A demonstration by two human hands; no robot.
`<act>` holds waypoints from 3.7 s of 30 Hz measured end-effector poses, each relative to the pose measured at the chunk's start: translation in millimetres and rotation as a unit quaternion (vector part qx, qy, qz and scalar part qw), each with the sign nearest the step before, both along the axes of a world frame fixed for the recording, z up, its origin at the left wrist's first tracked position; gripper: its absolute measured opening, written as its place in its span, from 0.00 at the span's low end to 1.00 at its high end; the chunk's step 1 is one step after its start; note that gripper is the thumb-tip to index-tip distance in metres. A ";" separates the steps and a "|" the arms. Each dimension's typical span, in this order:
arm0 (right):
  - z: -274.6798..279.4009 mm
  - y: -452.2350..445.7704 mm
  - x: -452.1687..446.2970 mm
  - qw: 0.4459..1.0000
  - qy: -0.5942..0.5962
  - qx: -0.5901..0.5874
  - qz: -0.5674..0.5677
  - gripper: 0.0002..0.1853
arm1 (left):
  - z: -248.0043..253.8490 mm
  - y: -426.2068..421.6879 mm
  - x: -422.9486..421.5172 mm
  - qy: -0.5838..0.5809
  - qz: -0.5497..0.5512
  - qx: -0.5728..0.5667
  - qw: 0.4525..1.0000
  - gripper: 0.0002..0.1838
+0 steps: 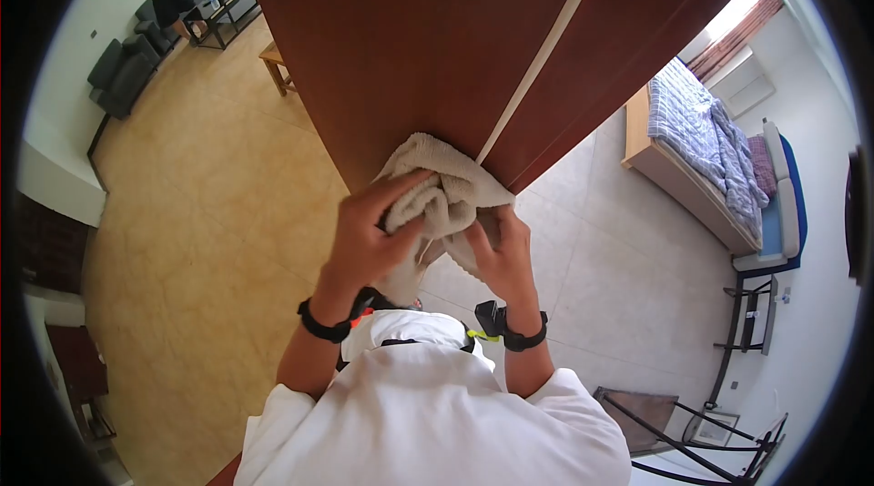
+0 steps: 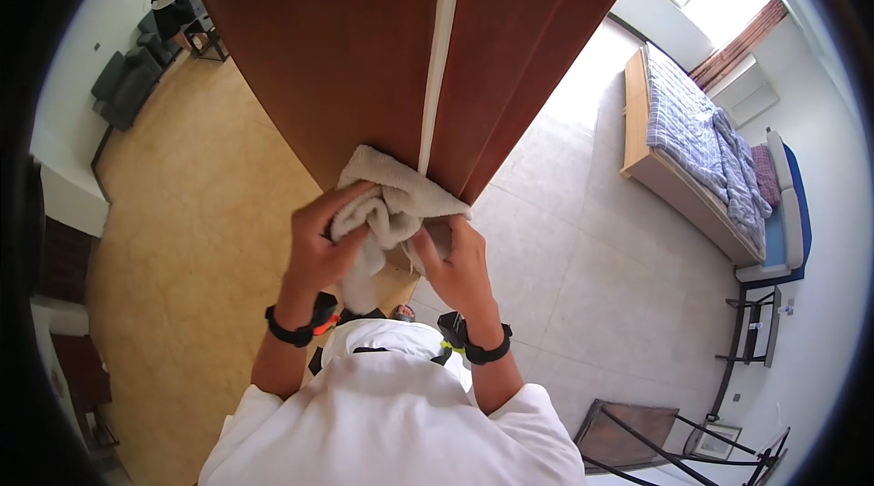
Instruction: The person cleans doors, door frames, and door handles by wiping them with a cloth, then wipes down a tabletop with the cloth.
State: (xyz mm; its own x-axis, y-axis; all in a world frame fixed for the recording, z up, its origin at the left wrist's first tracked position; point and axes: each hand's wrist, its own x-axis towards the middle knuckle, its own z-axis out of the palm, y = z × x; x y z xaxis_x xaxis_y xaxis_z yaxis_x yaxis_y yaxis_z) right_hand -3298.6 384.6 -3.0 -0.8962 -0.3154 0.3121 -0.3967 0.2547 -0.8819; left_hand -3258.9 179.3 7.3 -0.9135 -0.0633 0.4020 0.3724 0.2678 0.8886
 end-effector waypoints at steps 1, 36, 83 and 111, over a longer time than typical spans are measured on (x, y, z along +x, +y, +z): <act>4.4 -0.3 -3.1 1.000 0.007 -0.007 -0.001 0.18 | 14.7 -2.0 -2.3 0.028 -0.009 -0.012 0.999 0.31; -28.4 -5.2 7.2 0.977 -0.127 -0.156 0.065 0.21 | -76.3 -45.6 -50.3 0.106 0.134 -0.154 0.973 0.35; -102.7 -3.9 -61.3 0.846 0.377 0.349 -0.141 0.30 | -82.6 -99.3 -34.7 -0.167 -0.060 -0.095 0.980 0.30; 14.4 -13.0 -36.2 0.877 0.415 0.227 -0.081 0.34 | 111.3 -71.1 -85.8 0.183 0.402 -0.249 0.862 0.36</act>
